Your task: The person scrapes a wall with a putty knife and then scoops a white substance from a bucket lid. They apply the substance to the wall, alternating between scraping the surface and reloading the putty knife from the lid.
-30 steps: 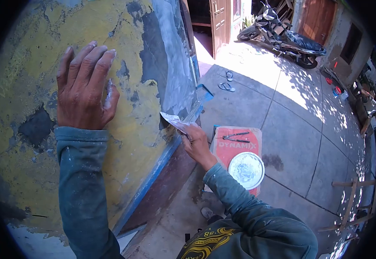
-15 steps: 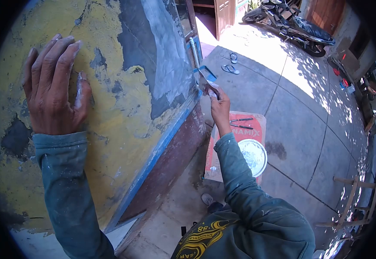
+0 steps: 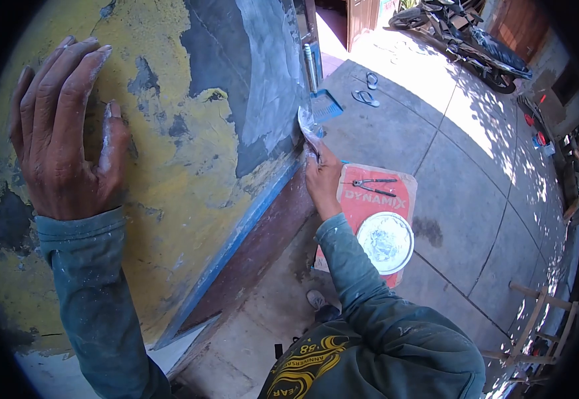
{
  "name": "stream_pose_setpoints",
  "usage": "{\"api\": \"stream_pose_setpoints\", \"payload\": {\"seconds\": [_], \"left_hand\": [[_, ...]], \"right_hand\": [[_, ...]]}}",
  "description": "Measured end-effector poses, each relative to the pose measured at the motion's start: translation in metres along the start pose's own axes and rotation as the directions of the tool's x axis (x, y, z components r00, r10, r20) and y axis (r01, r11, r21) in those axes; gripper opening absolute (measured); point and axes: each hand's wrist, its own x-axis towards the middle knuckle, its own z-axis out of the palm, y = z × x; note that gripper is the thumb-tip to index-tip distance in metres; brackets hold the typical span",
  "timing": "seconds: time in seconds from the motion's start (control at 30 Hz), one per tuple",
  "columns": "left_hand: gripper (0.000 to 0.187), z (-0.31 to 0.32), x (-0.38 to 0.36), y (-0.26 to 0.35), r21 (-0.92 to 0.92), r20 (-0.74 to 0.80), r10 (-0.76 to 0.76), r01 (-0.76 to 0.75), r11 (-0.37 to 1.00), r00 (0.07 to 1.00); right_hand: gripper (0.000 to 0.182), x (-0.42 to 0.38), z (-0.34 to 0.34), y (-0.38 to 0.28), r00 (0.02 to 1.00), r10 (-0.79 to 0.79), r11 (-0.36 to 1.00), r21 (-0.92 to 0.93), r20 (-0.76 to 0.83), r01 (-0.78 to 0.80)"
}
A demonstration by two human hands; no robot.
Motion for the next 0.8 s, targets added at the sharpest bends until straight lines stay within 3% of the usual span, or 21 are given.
{"api": "stream_pose_setpoints", "payload": {"seconds": [0.13,0.2,0.23,0.27,0.33,0.43,0.53,0.63,0.77,0.8], "left_hand": [[0.053,-0.001,0.001,-0.001,0.024,0.026,0.025,-0.026,0.999,0.999],[0.051,-0.001,0.000,-0.002,0.030,0.029,0.043,-0.044,0.999,0.999],[0.051,-0.001,0.000,-0.001,0.033,0.030,0.032,-0.033,0.999,0.999],[0.050,-0.001,0.001,0.001,0.038,0.033,0.017,-0.019,0.999,0.999],[0.051,-0.001,0.001,0.004,0.031,0.022,0.009,-0.010,0.999,1.000],[0.051,0.000,0.002,0.004,0.029,0.003,-0.001,0.001,1.000,1.000],[0.052,0.000,0.001,0.005,0.029,-0.001,-0.010,0.010,1.000,1.000],[0.052,-0.003,0.002,0.007,0.027,0.011,-0.024,0.023,0.999,1.000],[0.053,-0.001,0.001,0.006,0.014,0.008,-0.022,0.022,1.000,1.000],[0.053,-0.001,0.001,0.005,0.019,0.013,-0.028,0.028,0.999,1.000]], "right_hand": [[0.035,-0.048,-0.004,-0.015,0.992,0.010,0.998,-0.057,0.126,-0.002],[0.039,-0.057,-0.015,-0.026,0.974,-0.026,0.996,0.094,0.226,0.005],[0.039,-0.052,-0.023,-0.031,0.970,0.030,0.988,0.138,0.243,-0.065],[0.039,-0.043,-0.029,-0.026,0.971,0.029,0.988,0.139,0.238,-0.063],[0.035,-0.017,-0.035,-0.012,0.975,0.218,0.965,0.139,0.037,-0.221],[0.029,0.011,-0.034,0.016,0.938,0.346,0.938,0.016,-0.006,-0.346],[0.024,0.017,-0.021,0.042,0.892,0.446,0.895,0.016,-0.077,-0.446],[0.021,0.027,-0.020,0.057,0.854,0.519,0.852,0.095,-0.033,-0.514],[0.019,0.037,-0.021,0.068,0.862,0.506,0.862,0.034,-0.016,-0.506],[0.017,0.037,-0.028,0.063,0.827,0.561,0.808,0.191,0.034,-0.557]]}}
